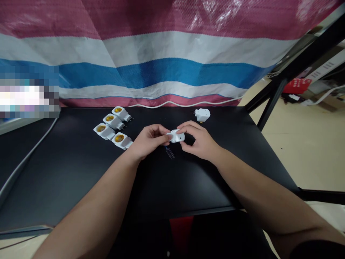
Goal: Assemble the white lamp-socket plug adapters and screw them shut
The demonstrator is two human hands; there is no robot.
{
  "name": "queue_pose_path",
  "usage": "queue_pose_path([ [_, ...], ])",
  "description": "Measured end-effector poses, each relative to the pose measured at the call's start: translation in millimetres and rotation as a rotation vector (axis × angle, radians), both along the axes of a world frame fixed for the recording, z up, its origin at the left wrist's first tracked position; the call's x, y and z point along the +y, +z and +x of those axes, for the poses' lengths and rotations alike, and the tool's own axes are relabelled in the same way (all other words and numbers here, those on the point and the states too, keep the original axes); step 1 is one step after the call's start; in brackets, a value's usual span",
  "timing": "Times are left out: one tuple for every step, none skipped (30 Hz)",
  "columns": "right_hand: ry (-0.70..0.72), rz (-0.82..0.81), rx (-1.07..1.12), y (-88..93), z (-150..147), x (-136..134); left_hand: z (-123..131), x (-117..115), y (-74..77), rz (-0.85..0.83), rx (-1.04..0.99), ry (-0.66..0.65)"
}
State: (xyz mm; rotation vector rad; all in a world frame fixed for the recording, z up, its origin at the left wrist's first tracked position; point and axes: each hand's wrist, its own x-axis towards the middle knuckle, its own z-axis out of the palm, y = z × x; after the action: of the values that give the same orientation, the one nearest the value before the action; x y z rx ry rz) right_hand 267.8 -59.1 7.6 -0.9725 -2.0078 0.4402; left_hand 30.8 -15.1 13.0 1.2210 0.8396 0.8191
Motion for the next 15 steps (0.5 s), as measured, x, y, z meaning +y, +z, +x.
queue_pose_path([
  [0.002,-0.022,0.017,-0.2,-0.7,-0.1,0.0,-0.1,0.2,-0.001,-0.005,0.006],
  [0.0,-0.052,0.049,-0.9,-1.4,0.0,0.0,-0.2,0.4,0.001,-0.014,0.014],
  [-0.004,-0.091,0.094,-2.0,-2.1,0.3,0.0,-0.4,0.8,0.007,-0.025,0.02],
  [-0.008,-0.138,0.147,-3.4,-2.8,0.7,-0.1,-0.5,1.3,0.017,-0.037,0.026],
  [-0.01,-0.191,0.206,-5.0,-3.5,1.3,-0.2,-0.7,1.9,0.03,-0.05,0.028],
  [-0.009,-0.247,0.264,-6.7,-4.0,1.9,-0.4,-0.8,2.5,0.046,-0.062,0.027],
  [-0.007,-0.302,0.313,-8.2,-4.4,2.4,-0.6,-0.9,3.1,0.063,-0.071,0.025],
  [-0.006,-0.354,0.35,-9.3,-4.6,2.8,-0.9,-0.9,3.7,0.08,-0.076,0.019],
  [-0.007,-0.4,0.374,-9.8,-4.7,3.0,-1.3,-0.9,4.3,0.096,-0.078,0.011],
  [-0.013,-0.436,0.389,-9.8,-4.7,3.0,-1.7,-0.7,4.7,0.11,-0.078,0.004],
  [-0.02,-0.461,0.398,-9.1,-4.6,2.8,-2.3,-0.4,5.0,0.123,-0.076,-0.001],
  [-0.026,-0.477,0.403,-8.1,-4.6,2.4,-3.0,-0.1,5.1,0.135,-0.072,-0.007],
  [-0.029,-0.486,0.41,-6.8,-4.5,1.9,-3.7,0.2,5.0,0.148,-0.068,-0.015],
  [-0.03,-0.488,0.418,-5.5,-4.6,1.3,-4.3,0.4,4.7,0.163,-0.064,-0.028],
  [-0.03,-0.487,0.426,-4.3,-4.8,0.8,-4.8,0.6,4.2,0.181,-0.061,-0.04],
])
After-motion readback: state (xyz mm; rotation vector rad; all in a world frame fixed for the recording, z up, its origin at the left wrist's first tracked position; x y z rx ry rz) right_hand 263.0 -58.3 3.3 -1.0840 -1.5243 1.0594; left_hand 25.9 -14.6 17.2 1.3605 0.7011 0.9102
